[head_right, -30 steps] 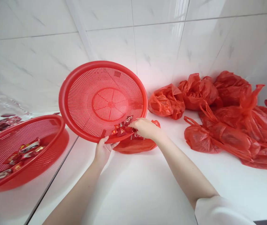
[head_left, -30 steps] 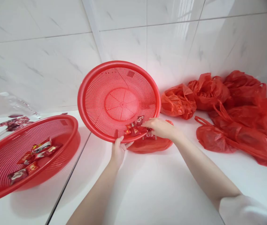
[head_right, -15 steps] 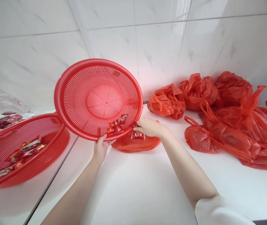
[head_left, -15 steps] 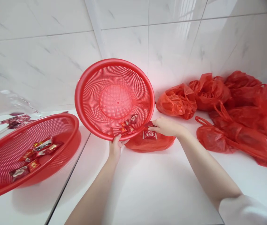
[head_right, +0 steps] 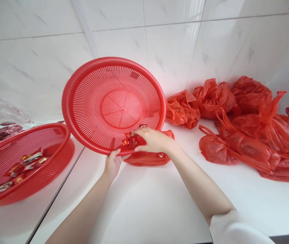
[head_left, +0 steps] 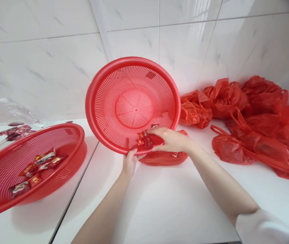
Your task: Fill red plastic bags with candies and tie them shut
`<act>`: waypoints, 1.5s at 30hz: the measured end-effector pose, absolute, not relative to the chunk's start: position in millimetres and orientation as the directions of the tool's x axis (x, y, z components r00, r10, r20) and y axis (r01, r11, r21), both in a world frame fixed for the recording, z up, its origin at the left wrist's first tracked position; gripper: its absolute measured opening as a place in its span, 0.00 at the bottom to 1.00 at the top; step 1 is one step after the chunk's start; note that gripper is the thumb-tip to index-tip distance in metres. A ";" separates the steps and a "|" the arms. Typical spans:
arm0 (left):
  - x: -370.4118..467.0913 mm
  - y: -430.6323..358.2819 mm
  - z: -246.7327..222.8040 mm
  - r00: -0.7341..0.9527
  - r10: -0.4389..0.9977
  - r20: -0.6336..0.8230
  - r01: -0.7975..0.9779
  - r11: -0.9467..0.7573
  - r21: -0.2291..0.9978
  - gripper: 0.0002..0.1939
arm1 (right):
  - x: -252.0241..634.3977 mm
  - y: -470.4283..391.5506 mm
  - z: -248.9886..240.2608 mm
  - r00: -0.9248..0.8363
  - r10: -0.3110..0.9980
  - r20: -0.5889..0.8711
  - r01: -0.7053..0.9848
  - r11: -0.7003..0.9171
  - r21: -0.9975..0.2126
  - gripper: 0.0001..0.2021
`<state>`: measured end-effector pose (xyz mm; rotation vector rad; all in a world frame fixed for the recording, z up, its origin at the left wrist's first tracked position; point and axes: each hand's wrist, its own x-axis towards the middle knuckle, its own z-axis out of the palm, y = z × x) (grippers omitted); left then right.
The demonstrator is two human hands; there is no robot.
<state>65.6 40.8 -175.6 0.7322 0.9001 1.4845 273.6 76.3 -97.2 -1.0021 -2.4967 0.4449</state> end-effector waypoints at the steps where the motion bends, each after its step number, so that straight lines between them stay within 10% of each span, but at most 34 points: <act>1: 67.7 38.7 -175.4 -0.076 0.996 -0.049 -0.510 0.003 0.860 0.22 | 270.0 77.5 -101.9 -0.697 0.680 0.230 0.549 0.711 -0.438 0.37; 9: 65.0 43.4 -177.7 -0.112 0.991 -0.075 -0.526 0.005 0.851 0.22 | 267.3 86.3 -108.8 -0.647 0.720 0.253 0.527 0.661 -0.534 0.09; 30: 50.5 55.7 -179.1 -0.303 0.953 -0.016 -0.484 -0.140 0.864 0.14 | 285.7 83.3 -93.4 -0.448 0.886 0.117 0.744 0.443 -0.501 0.10; 37: 62.6 43.2 -177.6 -0.152 0.988 -0.011 -0.479 -0.065 0.875 0.22 | 266.1 78.9 -100.8 -0.599 0.705 0.380 0.568 0.708 -0.419 0.18; 41: 67.0 38.2 -176.5 0.007 1.000 -0.027 -0.512 0.026 0.858 0.24 | 248.0 76.4 -115.0 -0.757 0.581 0.300 0.464 0.801 -0.379 0.34; 45: 64.9 41.3 -177.4 0.021 0.998 -0.056 -0.504 0.059 0.862 0.23 | 246.2 78.6 -118.2 -0.780 0.568 0.265 0.426 0.790 -0.440 0.18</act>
